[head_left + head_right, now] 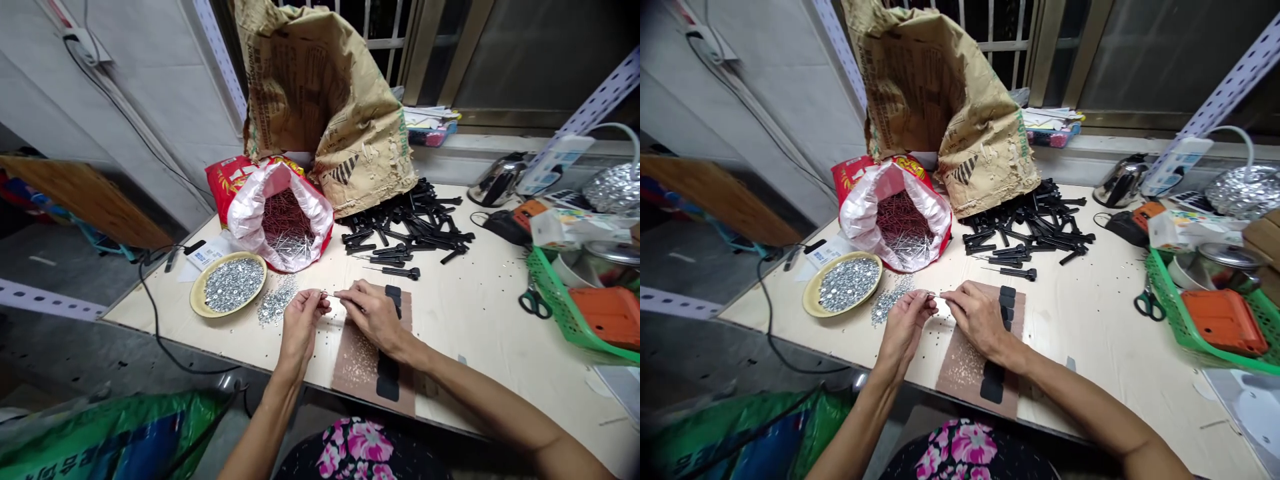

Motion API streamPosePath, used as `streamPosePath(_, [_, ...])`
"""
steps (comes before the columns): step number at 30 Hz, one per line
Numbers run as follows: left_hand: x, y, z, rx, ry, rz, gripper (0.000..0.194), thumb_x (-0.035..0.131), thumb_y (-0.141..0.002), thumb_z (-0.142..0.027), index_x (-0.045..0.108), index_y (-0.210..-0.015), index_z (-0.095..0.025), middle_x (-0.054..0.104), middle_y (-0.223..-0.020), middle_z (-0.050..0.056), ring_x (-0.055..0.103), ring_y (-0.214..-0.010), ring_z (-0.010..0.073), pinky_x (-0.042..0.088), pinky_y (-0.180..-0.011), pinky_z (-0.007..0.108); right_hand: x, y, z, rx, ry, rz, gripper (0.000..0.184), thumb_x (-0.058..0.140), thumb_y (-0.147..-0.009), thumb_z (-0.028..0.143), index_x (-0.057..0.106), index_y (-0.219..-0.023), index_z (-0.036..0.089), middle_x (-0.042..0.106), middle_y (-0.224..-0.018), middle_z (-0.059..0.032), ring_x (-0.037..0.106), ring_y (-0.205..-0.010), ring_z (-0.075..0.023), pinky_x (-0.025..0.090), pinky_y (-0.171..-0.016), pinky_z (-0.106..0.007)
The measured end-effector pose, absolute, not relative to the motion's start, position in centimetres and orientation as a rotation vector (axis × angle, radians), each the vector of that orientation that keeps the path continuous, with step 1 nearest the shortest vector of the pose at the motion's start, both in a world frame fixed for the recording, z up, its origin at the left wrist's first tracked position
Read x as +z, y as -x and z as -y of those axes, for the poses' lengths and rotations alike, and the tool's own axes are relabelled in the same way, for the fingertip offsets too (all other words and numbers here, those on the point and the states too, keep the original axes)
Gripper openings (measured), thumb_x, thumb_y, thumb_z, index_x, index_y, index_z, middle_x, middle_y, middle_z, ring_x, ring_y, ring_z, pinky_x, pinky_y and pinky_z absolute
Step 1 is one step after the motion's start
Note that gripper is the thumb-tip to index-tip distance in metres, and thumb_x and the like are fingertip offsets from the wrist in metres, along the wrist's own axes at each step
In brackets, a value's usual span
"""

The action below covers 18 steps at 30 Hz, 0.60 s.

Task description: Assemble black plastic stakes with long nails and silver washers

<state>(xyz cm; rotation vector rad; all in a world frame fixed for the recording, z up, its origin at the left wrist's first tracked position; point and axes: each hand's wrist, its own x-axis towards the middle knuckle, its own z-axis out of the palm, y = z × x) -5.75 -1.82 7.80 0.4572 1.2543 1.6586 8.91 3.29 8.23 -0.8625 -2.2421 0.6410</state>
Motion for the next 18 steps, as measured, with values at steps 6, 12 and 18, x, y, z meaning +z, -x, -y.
streamPosePath(6, [7.8, 4.2, 1.4, 1.681, -0.647, -1.318, 0.023, 0.068, -0.074, -0.034, 0.058, -0.082, -0.015, 0.062, -0.069, -0.001, 0.058, -0.065, 0.0099, 0.046, -0.069, 0.025, 8.6, -10.0, -3.5, 0.554, 0.941, 2.273, 0.024, 0.046, -0.093, 0.025, 0.065, -0.107, 0.026, 0.058, -0.088, -0.0021, 0.058, -0.074, -0.0116, 0.046, -0.066, -0.022])
streamPosePath(12, [7.7, 4.2, 1.1, 1.666, -0.753, -1.366, 0.023, 0.069, -0.073, -0.030, 0.059, -0.087, -0.016, 0.063, -0.076, -0.001, 0.059, -0.066, 0.0093, 0.046, -0.069, 0.023, 8.7, -10.5, -3.3, 0.422, 0.977, 2.304, 0.023, 0.044, -0.093, 0.025, 0.064, -0.106, 0.025, 0.060, -0.091, -0.0032, 0.059, -0.076, -0.0129, 0.045, -0.066, -0.022])
streamPosePath(18, [7.2, 4.5, 0.7, 1.525, -0.780, -1.396, 0.025, 0.070, -0.071, -0.030, 0.067, -0.090, -0.014, 0.064, -0.072, 0.001, 0.060, -0.065, 0.0104, 0.046, -0.068, 0.023, 8.2, -11.0, -3.0, 0.276, 1.009, 2.299, 0.019, 0.044, -0.093, 0.022, 0.061, -0.100, 0.020, 0.062, -0.091, -0.0042, 0.059, -0.080, -0.0143, 0.043, -0.068, -0.024])
